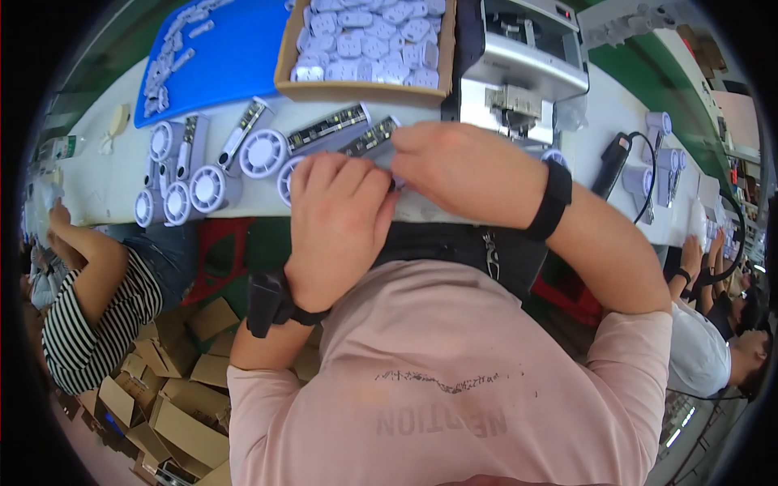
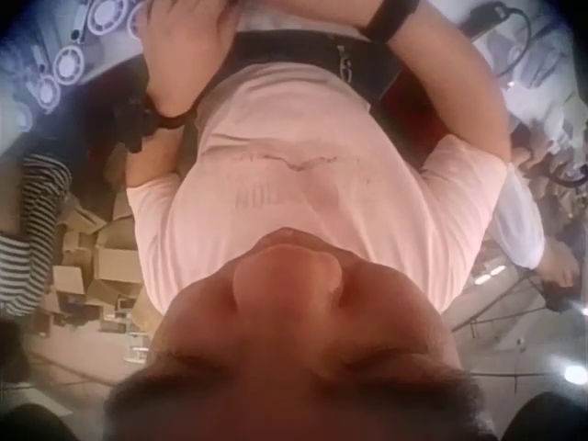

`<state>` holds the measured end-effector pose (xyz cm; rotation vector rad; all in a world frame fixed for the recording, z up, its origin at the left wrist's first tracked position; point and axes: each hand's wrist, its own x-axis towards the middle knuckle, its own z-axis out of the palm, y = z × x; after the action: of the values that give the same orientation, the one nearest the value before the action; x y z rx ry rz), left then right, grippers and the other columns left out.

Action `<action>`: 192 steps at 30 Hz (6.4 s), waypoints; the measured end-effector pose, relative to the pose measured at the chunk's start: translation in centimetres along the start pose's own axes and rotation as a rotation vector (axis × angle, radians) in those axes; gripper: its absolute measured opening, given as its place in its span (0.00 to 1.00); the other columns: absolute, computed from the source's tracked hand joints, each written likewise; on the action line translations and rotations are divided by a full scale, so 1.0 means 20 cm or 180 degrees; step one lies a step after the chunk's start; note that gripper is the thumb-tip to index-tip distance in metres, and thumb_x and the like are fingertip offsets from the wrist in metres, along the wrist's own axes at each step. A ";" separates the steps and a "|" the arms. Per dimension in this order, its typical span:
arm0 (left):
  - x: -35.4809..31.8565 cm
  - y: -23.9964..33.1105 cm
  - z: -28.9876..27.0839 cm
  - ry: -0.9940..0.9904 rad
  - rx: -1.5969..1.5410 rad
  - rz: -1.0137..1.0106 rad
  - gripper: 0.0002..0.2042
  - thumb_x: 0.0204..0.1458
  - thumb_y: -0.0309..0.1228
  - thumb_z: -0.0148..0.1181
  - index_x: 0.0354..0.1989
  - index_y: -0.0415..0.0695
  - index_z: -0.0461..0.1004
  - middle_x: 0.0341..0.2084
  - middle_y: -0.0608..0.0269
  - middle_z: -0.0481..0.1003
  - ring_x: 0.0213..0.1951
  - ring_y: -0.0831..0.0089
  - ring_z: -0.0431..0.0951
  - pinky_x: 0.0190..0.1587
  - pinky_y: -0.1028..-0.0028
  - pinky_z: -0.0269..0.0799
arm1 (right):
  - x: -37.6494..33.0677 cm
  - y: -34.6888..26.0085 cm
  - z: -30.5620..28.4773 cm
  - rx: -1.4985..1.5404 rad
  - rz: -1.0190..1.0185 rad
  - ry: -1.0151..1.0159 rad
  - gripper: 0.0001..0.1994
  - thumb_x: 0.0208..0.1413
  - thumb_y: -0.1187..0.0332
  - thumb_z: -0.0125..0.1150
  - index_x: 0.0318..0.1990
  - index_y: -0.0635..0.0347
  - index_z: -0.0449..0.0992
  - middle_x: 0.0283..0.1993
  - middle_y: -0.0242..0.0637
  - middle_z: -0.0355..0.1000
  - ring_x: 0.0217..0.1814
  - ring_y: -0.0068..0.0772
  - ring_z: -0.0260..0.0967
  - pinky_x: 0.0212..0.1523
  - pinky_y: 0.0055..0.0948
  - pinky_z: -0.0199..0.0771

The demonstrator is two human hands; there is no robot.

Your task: Assembling and testing small electronic components at a manufacturing workbench using hand assembly and a power screwdriver.

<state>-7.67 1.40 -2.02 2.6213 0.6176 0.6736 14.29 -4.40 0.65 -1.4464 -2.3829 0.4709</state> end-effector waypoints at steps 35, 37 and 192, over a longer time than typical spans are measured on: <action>-0.01 -0.03 0.02 0.0007 -0.0053 0.0092 0.14 0.46 0.26 0.74 0.42 0.43 0.81 0.41 0.64 0.79 0.48 0.57 0.77 0.54 0.56 0.70 | 0.00 0.01 -0.03 -0.0435 0.0109 -0.0534 0.11 0.63 0.62 0.67 0.44 0.56 0.72 0.40 0.38 0.72 0.41 0.43 0.80 0.39 0.41 0.81; -0.01 -0.02 0.01 -0.0011 -0.0067 0.0075 0.14 0.46 0.26 0.74 0.42 0.43 0.80 0.41 0.63 0.79 0.48 0.57 0.77 0.55 0.56 0.70 | -0.01 0.01 -0.03 -0.0439 0.0109 -0.0505 0.10 0.63 0.63 0.67 0.44 0.55 0.73 0.41 0.37 0.72 0.41 0.42 0.80 0.40 0.40 0.81; -0.13 0.17 0.11 -0.0255 -0.0053 -0.0128 0.32 0.51 0.31 0.75 0.66 0.37 0.73 0.43 0.58 0.81 0.47 0.57 0.79 0.51 0.58 0.73 | -0.13 -0.01 0.01 0.0073 0.0373 -0.1237 0.14 0.55 0.61 0.74 0.43 0.60 0.83 0.41 0.36 0.81 0.49 0.39 0.78 0.51 0.38 0.77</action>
<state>-7.53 -3.25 -3.36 2.5991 0.6361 0.5564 15.24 -6.80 0.38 -1.6130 -2.5764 0.8769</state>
